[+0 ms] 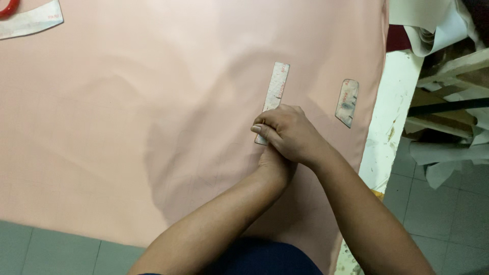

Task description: The person smooths a large piece of peach-colored fabric on a table, then uses a ruler and chalk to draw straight lines and pattern outlines on the fabric. The person repeatedly repositions the ruler and draws additional lines across the fabric surface.

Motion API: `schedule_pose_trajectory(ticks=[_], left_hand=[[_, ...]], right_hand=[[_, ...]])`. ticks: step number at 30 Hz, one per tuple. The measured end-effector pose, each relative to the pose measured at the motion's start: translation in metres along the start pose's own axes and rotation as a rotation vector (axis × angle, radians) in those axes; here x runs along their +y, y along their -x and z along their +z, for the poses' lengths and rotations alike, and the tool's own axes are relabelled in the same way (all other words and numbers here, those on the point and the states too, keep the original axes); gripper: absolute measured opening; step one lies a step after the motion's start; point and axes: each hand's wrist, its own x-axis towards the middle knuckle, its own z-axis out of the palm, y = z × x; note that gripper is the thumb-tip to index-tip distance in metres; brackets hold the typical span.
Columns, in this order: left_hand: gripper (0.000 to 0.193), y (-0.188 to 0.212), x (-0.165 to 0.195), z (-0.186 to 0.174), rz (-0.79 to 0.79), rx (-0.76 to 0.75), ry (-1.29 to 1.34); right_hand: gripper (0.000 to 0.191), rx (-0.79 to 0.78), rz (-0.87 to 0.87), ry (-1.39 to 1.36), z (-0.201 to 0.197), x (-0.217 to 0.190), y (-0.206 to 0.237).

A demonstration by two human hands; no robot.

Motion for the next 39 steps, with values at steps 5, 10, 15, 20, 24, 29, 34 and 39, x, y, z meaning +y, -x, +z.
schedule_pose_trajectory(ticks=[5, 10, 15, 20, 24, 29, 34, 39], left_hand=[[0.051, 0.004, -0.011, -0.007, 0.008, 0.009, 0.003], [0.057, 0.006, -0.029, -0.005, -0.227, 0.344, 0.019], [0.050, 0.005, -0.048, 0.000, -0.374, 0.682, 0.531], [0.026, 0.014, -0.062, 0.001, -0.240, 0.685, 0.370], [0.020, 0.018, -0.068, -0.003, -0.233, 0.720, 0.513], [0.032, 0.023, -0.075, -0.015, -0.251, 0.551, 0.641], [0.019, 0.041, -0.099, -0.022, -0.153, 0.384, 0.562], [0.015, 0.049, -0.127, -0.012, -0.158, 0.431, 0.704]], right_hand=[[0.017, 0.086, -0.083, 0.117, 0.005, 0.003, -0.005], [0.018, 0.295, -0.090, 0.245, -0.013, 0.026, -0.037], [0.017, 0.409, -0.074, 0.241, -0.035, 0.053, -0.070], [0.015, 0.433, -0.065, 0.255, -0.035, 0.061, -0.075], [0.015, 0.456, -0.062, 0.218, -0.032, 0.064, -0.073], [0.018, 0.427, 0.007, 0.269, -0.038, 0.065, -0.066], [0.021, 0.513, 0.060, 0.196, -0.050, 0.054, -0.037], [0.023, 0.290, 0.303, -0.178, -0.027, 0.026, 0.017]])
